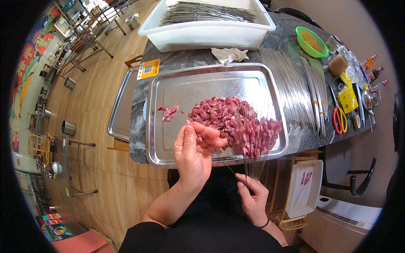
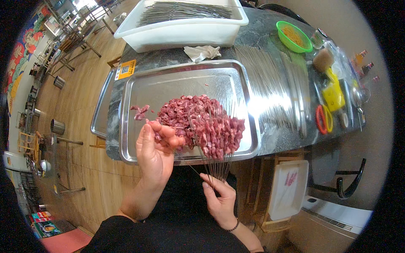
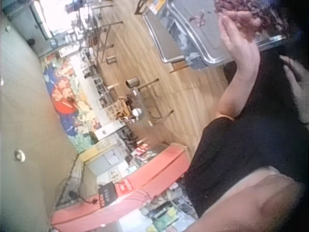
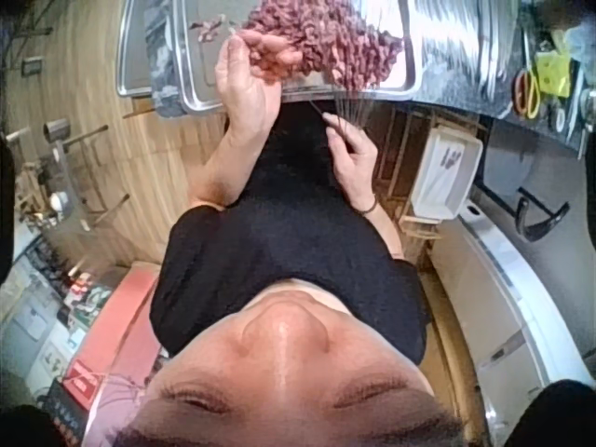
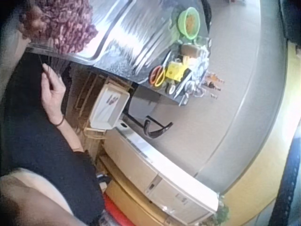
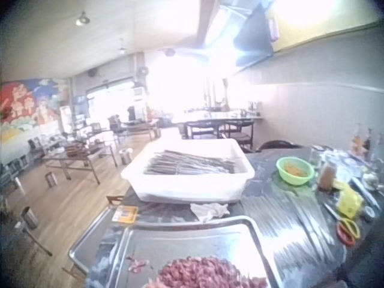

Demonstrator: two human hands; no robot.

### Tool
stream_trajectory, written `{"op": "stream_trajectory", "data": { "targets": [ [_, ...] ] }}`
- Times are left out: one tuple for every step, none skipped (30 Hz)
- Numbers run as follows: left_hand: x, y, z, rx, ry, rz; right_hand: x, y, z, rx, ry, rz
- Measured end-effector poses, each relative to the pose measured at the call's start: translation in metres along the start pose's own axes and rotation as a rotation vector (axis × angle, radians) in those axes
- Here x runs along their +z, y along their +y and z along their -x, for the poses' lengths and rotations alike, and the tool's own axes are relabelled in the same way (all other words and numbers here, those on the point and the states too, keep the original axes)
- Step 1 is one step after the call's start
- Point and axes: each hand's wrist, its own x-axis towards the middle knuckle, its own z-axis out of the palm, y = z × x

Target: The person threads small pieces of raw red meat onto thin metal skewers. They pick up individual pieces of meat from a metal tray and slide them onto the skewers held in the other hand, creating a bundle of skewered meat.

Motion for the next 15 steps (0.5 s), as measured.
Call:
{"op": "stream_trajectory", "data": {
  "targets": [
    [0.000,-0.001,0.003,-0.004,-0.035,-0.003,0.001,0.003,0.002,0.009,0.002,-0.008],
    [-0.002,-0.005,0.009,0.011,-0.058,-0.001,0.001,0.004,0.001,0.015,0.007,-0.017],
    [-0.001,-0.006,0.013,-0.006,-0.082,-0.056,0.001,0.002,0.000,0.008,0.008,-0.012],
    [0.002,-0.006,0.016,-0.023,-0.105,-0.112,0.000,0.000,-0.002,-0.003,0.010,-0.006],
    [0.003,-0.006,0.018,-0.039,-0.128,-0.168,0.000,-0.002,-0.003,-0.012,0.016,-0.002],
    [0.002,-0.003,0.012,-0.153,-0.233,-0.200,-0.001,-0.003,-0.004,-0.020,0.038,-0.009],
    [-0.002,-0.001,0.008,-0.304,-0.303,-0.246,-0.004,-0.001,-0.007,-0.030,0.054,-0.006],
    [0.001,0.008,0.005,-0.308,-0.410,-0.449,-0.007,0.001,-0.008,-0.030,0.079,-0.013],
    [0.004,0.017,-0.003,-0.311,-0.518,-0.651,-0.010,0.004,-0.008,-0.021,0.109,-0.019],
    [0.003,0.019,-0.027,0.261,-0.804,-1.145,-0.013,0.006,-0.009,-0.011,0.137,-0.027],
    [0.010,0.021,-0.035,0.404,-0.685,-1.353,-0.017,0.007,-0.010,0.016,0.182,-0.057],
    [0.018,0.022,-0.047,0.516,-0.595,-1.547,-0.018,0.008,-0.011,0.049,0.207,-0.095],
    [0.026,0.021,-0.058,0.628,-0.496,-1.736,-0.019,0.008,-0.012,0.065,0.219,-0.108],
    [0.023,0.016,-0.069,0.648,-0.507,-1.791,-0.019,0.009,-0.013,0.071,0.218,-0.119],
    [0.014,0.006,-0.080,0.667,-0.515,-1.853,-0.020,0.010,-0.014,0.057,0.204,-0.104]
  ]
}}
